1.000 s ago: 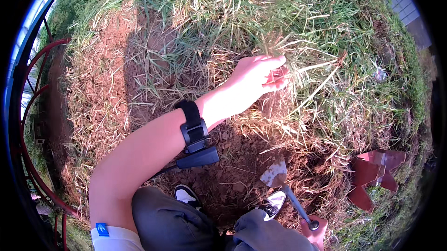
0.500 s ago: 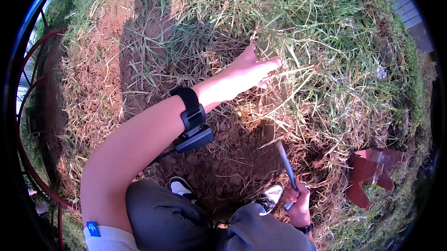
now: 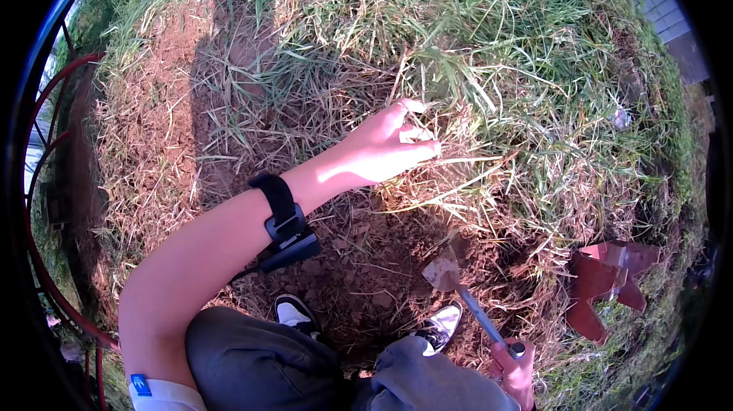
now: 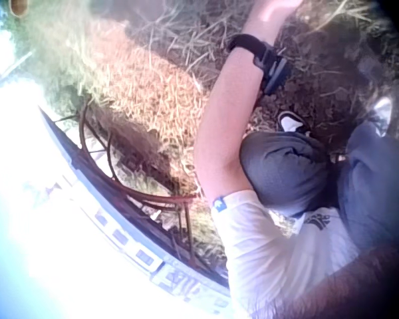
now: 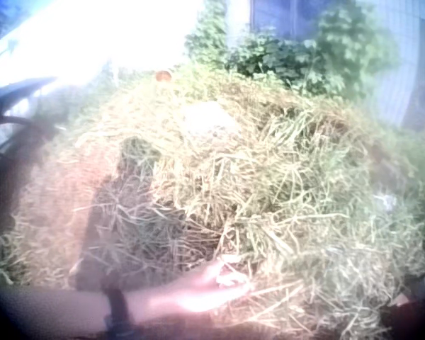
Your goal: The person uses a small hand shovel to dig into a patch of grassy soil, pulling out dry grass and roots by hand.
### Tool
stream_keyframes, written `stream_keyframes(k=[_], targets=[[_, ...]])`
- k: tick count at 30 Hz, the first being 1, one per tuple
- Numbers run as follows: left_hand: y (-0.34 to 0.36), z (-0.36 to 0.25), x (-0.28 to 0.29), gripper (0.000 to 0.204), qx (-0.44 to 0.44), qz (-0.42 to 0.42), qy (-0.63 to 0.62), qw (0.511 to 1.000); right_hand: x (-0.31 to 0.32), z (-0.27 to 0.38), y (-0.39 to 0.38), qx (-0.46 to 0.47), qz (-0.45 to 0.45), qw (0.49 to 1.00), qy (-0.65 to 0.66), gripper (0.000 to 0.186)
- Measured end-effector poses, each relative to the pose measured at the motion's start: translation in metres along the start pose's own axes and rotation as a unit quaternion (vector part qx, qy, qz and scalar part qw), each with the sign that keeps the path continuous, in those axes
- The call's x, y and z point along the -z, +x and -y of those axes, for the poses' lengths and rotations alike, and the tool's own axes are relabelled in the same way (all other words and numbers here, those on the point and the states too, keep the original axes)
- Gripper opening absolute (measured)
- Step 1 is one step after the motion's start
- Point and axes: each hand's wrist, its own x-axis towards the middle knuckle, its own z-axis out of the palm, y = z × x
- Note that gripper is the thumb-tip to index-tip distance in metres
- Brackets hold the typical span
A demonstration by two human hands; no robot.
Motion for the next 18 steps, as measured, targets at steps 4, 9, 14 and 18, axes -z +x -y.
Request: stream_keyframes(k=[4,9,14,18], targets=[[0.006,-0.01,-0.003,0.067,0.013,-0.023,0.028,0.999,-0.035,0.011,0.038,0.186,-0.072,0.935,-0.293,0.032],[0.003,0.004,0.003,0.063,0.012,-0.018,-0.011,1.0,-0.095,0.031,0.07,0.217,-0.047,0.934,-0.28,0.035],[0.0,0.012,0.008,0.063,0.022,-0.011,0.029,0.999,-0.075,0.014,0.083,0.029,0.088,0.987,0.13,0.028],[0.001,0.013,0.008,0.065,0.025,0.002,0.025,0.999,-0.059,-0.022,0.094,-0.114,0.166,0.863,0.463,0.037]])
